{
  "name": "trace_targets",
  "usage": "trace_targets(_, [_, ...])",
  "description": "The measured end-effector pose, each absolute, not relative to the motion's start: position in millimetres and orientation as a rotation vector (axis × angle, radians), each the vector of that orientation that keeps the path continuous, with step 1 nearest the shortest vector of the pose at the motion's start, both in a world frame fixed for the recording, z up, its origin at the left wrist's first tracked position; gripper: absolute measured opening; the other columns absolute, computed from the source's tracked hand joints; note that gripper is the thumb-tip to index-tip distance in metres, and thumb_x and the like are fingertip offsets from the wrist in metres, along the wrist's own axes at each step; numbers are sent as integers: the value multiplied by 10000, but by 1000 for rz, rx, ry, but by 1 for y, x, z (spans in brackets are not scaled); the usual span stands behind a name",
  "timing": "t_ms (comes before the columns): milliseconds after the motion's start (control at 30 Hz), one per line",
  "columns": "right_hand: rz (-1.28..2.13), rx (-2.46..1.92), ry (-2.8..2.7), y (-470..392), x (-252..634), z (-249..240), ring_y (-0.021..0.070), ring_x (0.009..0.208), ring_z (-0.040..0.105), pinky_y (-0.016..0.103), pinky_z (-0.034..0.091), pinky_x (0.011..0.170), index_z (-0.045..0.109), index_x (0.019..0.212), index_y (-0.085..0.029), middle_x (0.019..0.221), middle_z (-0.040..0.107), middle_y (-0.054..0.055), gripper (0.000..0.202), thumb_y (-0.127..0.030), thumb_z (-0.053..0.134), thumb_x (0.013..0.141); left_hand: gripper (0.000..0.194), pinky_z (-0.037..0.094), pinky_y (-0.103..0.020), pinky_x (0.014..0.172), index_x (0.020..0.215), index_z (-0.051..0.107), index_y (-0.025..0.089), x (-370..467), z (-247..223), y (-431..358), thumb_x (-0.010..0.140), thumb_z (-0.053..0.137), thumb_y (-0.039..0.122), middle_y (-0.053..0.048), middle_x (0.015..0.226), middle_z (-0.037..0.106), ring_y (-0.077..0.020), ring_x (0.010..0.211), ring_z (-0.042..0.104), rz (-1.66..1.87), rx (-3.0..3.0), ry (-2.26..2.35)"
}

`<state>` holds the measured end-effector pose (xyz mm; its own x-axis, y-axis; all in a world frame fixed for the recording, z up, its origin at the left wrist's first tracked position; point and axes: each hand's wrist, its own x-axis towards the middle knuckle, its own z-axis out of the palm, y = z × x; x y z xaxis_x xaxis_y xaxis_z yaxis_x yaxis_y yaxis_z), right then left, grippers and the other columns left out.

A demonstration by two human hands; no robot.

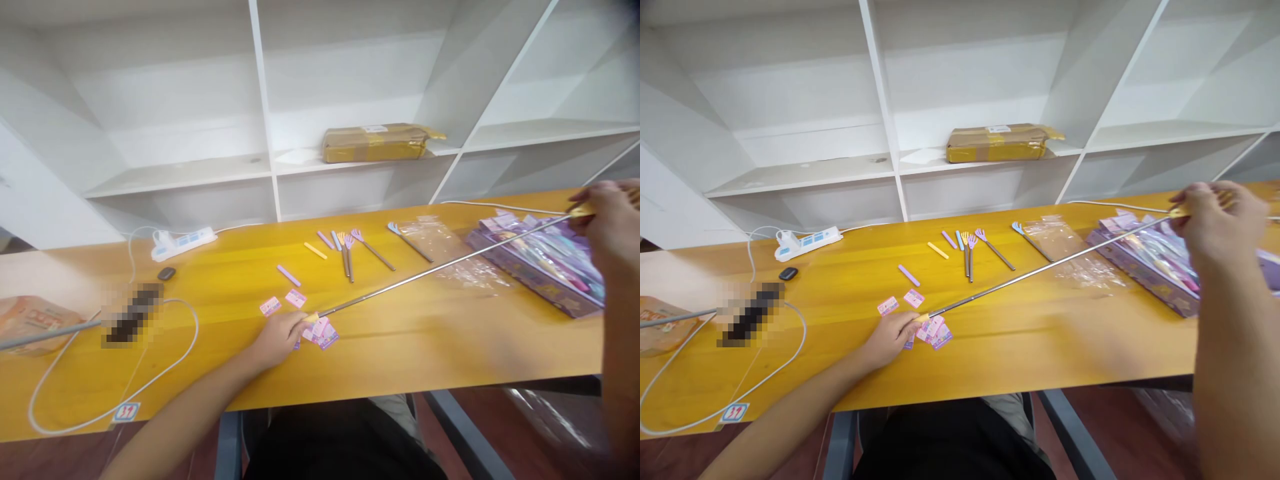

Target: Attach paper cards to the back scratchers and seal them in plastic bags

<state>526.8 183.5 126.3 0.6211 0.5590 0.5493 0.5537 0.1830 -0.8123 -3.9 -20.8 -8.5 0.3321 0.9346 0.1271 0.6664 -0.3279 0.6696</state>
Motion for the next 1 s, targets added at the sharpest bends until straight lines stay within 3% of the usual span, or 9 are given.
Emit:
trace_targets(133, [203,-1485,-1127,181,457,122,103,429,419,299,326,506,708,850,-148,532,478,-2,238,-303,643,1018,388,358,-288,686,842,577,202,-4,-6,-21,1102,409,438,9,768,617,-163,720,557,707,2048,1421])
trace_targets(333, [380,-1282,-1420,189,369,102,136,532,451,301,334,550,625,848,-189,608,503,11,444,-600,591,1013,301,353,-284,651,862,593,203,-6,-1,-20,1059,432,364,26,688,564,-154,642,514,769,1931,1476])
trace_targets(433, [447,-1153,-1638,171,309,77,142,644,495,286,371,626,637,850,-166,706,583,42,474,-607,573,1010,306,358,-283,643,866,596,202,-6,0,-20,1056,426,371,31,663,556,-149,614,506,828,1892,1480])
trace_targets(533, [558,-1067,-1773,134,244,39,139,684,539,260,403,648,635,894,-161,792,649,47,470,-573,474,1051,319,360,-285,638,883,604,200,-7,0,-19,1059,419,390,33,657,547,-146,594,490,880,1850,1505])
trace_targets(633, [704,-1061,-1862,100,205,7,144,607,504,258,392,611,584,968,-174,678,558,19,519,-573,282,1105,321,356,-291,639,879,610,199,-8,0,-17,1055,424,393,27,665,546,-151,600,490,872,1846,1525])
trace_targets(700, [779,-1064,-1949,95,208,2,153,613,495,266,397,632,568,1022,-177,680,539,18,534,-568,216,1113,315,352,-296,641,874,608,202,-7,1,-16,1052,431,392,23,668,548,-158,613,497,851,1867,1518])
trace_targets(767, [831,-1021,-2100,109,232,12,159,669,530,270,418,690,605,1007,-177,740,596,35,453,-586,420,1063,312,353,-299,642,887,608,206,-4,3,-15,1056,425,393,26,663,544,-162,616,500,841,1875,1488])
trace_targets(867, [896,-1002,-2318,154,288,36,163,711,578,267,421,739,685,906,-156,795,672,63,307,-457,743,893,319,363,-300,643,910,609,210,-1,7,-16,1067,406,399,34,649,535,-165,608,505,842,1849,1439])
trace_targets(1000, [467,-1556,-2051,205,362,42,174,841,603,290,424,827,714,1131,-74,971,694,174,387,-289,395,1089,333,376,-304,648,939,628,209,-3,7,-17,1073,408,420,31,660,556,-174,626,533,832,1820,1423])
